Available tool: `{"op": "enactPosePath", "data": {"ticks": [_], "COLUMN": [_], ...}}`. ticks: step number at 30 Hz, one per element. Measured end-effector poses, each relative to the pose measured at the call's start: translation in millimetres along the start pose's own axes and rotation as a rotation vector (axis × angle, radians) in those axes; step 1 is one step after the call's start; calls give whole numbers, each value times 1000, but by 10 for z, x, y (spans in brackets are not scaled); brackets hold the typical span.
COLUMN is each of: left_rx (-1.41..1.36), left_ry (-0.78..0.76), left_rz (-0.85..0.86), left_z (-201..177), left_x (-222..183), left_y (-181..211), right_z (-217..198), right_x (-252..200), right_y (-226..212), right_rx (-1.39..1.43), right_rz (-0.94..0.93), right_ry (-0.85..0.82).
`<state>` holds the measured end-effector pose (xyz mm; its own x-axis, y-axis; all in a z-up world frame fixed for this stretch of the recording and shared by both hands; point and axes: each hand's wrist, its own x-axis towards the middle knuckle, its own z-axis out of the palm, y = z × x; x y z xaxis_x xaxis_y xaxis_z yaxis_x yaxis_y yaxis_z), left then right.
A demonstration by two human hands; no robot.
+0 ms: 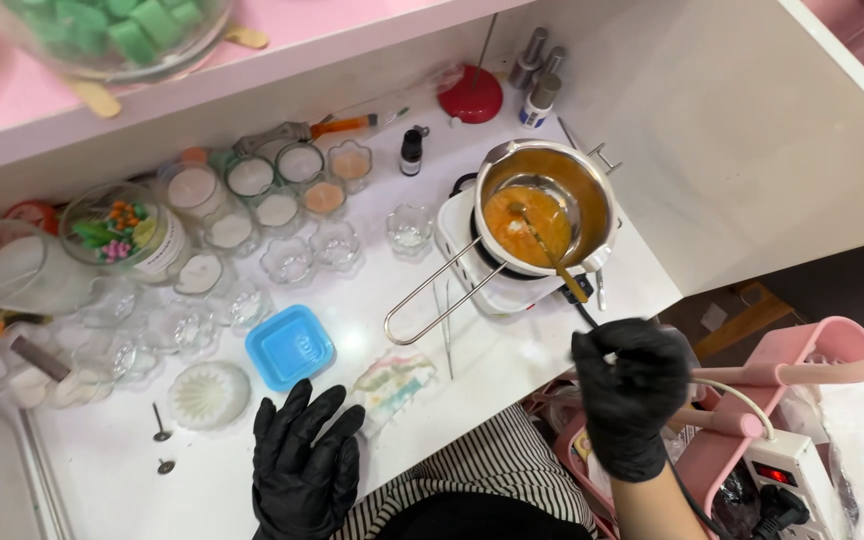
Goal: Melting wax and pouring it into molds to create candles.
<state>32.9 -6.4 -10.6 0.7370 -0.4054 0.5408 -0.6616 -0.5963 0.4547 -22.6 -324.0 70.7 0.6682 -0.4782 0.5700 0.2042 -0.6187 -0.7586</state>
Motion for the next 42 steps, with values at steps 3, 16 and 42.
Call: {"op": "enactPosePath", "data": {"ticks": [3,16,42], "left_rx": [23,24,-12], "left_ry": [-18,-7,-148], "left_rz": [-37,-63,78], "left_z": [49,66,209], "left_x": [-13,112,266], "left_y": [-11,-3,94], "right_z": [-47,-15,-133], "right_x": [347,1099,1234], "right_y": [-128,11,451], "right_rx": [-118,-78,205], "right_rz": [7,-100,388], "right_ry": [68,-121,105]}}
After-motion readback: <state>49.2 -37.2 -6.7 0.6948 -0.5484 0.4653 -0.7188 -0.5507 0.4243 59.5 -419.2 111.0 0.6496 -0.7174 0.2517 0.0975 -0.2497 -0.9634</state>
